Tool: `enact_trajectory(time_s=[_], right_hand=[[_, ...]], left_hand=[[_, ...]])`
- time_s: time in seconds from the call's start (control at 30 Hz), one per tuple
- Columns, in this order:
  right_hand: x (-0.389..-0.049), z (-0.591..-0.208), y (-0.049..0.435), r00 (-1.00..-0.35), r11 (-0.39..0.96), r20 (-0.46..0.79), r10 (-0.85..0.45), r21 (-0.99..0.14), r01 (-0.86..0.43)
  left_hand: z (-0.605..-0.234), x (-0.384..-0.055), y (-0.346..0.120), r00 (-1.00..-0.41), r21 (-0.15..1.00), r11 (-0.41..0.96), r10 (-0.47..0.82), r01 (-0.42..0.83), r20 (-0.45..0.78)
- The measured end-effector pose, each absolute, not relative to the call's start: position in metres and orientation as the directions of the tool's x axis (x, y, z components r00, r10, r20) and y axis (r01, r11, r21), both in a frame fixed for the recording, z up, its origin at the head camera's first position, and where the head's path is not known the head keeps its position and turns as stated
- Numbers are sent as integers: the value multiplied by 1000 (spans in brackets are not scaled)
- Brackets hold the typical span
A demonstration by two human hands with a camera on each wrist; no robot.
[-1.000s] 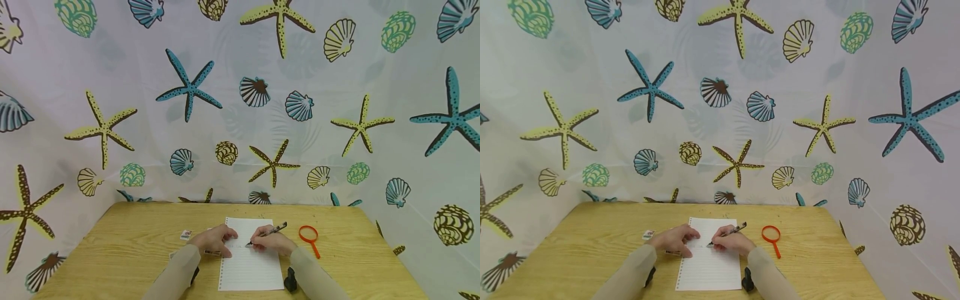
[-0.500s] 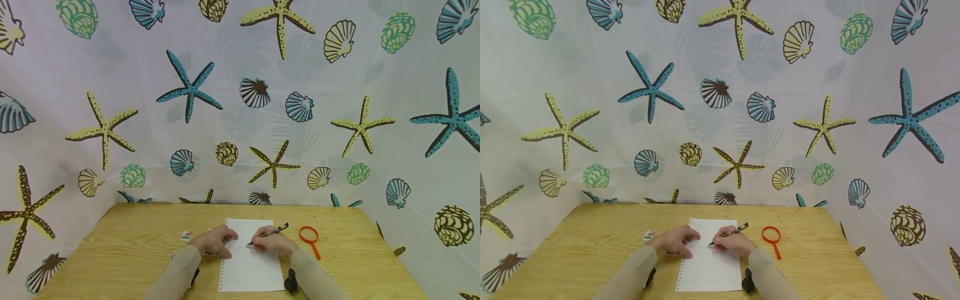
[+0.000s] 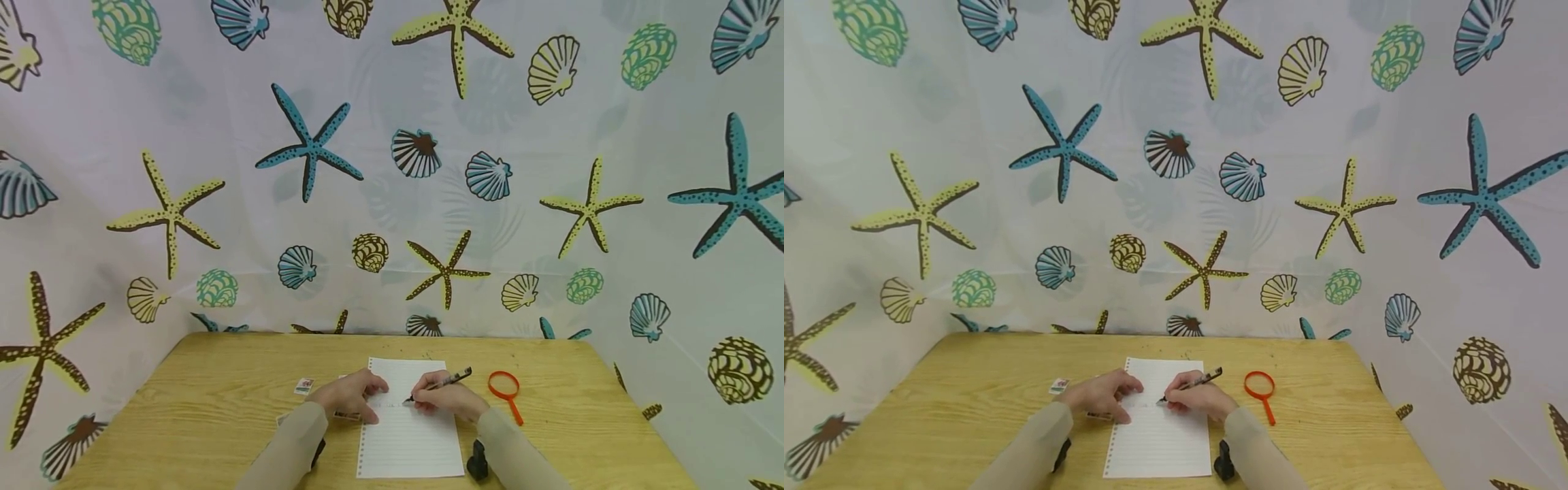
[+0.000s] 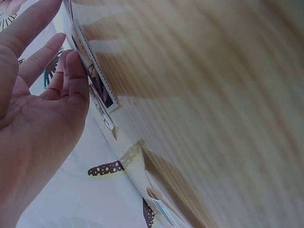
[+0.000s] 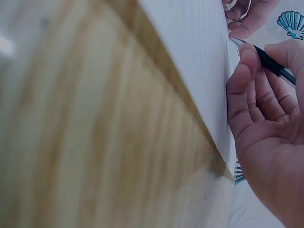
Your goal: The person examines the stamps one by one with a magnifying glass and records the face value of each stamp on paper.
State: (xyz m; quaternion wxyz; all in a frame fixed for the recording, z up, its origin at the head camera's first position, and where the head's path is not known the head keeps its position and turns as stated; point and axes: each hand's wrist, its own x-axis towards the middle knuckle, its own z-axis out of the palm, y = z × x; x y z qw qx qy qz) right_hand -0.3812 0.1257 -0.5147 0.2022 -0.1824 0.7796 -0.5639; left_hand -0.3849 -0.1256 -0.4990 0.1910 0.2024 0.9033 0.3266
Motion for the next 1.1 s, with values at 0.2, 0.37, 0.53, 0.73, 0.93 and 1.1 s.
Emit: enact_trajectory(time_s=[0.2,0.37,0.53,0.73,0.93,1.1], right_hand=[[-382,-516,125,-854,313,-122,-506,-948,-50],[-382,-515,124,-852,309,-117,-510,-950,-54],[-381,-515,124,-856,319,-119,-502,-946,-56],[-380,-516,123,-860,327,-113,-498,-943,-66],[-381,-517,124,-865,326,-108,-490,-943,-67],[-380,-516,123,-860,317,-99,-501,-945,-76]], left_hand=[[-498,-385,-126,-843,674,701,492,235,-217],[-498,-384,-126,-843,673,698,496,243,-210],[-498,-384,-125,-846,670,703,490,240,-212],[-498,-383,-125,-846,672,702,489,235,-215],[-498,-384,-126,-844,684,692,493,232,-213],[-500,-384,-128,-844,683,690,496,238,-206]])
